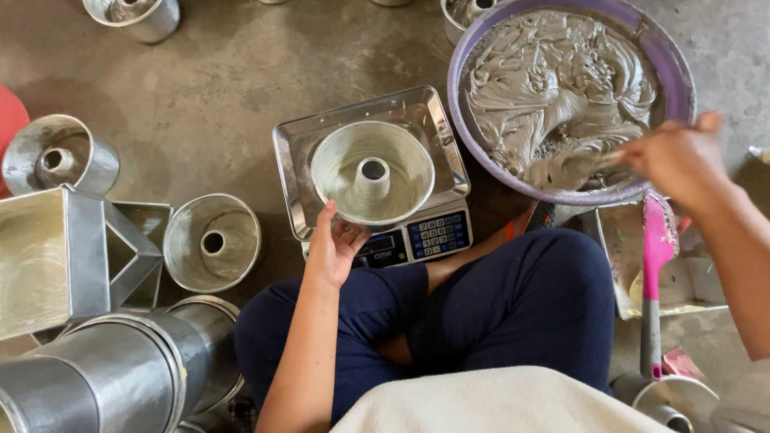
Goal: The person scoops a gray paste from a large purple bowl and fills multiple metal molds placed on a digital scale. They use a ladle to transfer the paste and a spatula to smooth the surface inside each mold before moving it aside.
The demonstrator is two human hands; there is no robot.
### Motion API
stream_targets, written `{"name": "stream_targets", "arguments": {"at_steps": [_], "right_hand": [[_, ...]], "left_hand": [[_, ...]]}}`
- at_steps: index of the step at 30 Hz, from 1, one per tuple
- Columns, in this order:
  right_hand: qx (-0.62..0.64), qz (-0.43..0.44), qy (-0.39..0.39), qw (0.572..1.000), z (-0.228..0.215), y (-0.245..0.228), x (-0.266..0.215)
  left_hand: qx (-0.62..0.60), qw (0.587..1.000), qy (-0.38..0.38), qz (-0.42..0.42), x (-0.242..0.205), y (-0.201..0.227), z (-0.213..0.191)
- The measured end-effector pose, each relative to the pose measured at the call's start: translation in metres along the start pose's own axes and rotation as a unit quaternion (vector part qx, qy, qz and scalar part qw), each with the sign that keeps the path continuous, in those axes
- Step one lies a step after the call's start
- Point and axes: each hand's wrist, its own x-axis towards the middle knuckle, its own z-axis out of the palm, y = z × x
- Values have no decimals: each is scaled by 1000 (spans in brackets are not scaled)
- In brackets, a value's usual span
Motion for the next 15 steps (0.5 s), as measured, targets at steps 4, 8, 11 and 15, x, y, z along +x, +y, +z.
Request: {"name": "stream_targets", "arguments": {"at_steps": [4, 8, 11, 15], "right_hand": [[-26, 74, 140, 987, 22, 19, 5], [77, 28, 113, 990, 50, -2, 1], [241, 46, 66, 967, 53, -26, -17], [337, 101, 10, 936, 41, -78, -10]], "left_hand": [[-3, 1000, -14, 12, -4, 0, 7], [-1, 1000, -4, 14, -9, 4, 4], [5, 1000, -2, 29, -16, 7, -4], [35, 997, -17, 64, -20, 9, -7]]}}
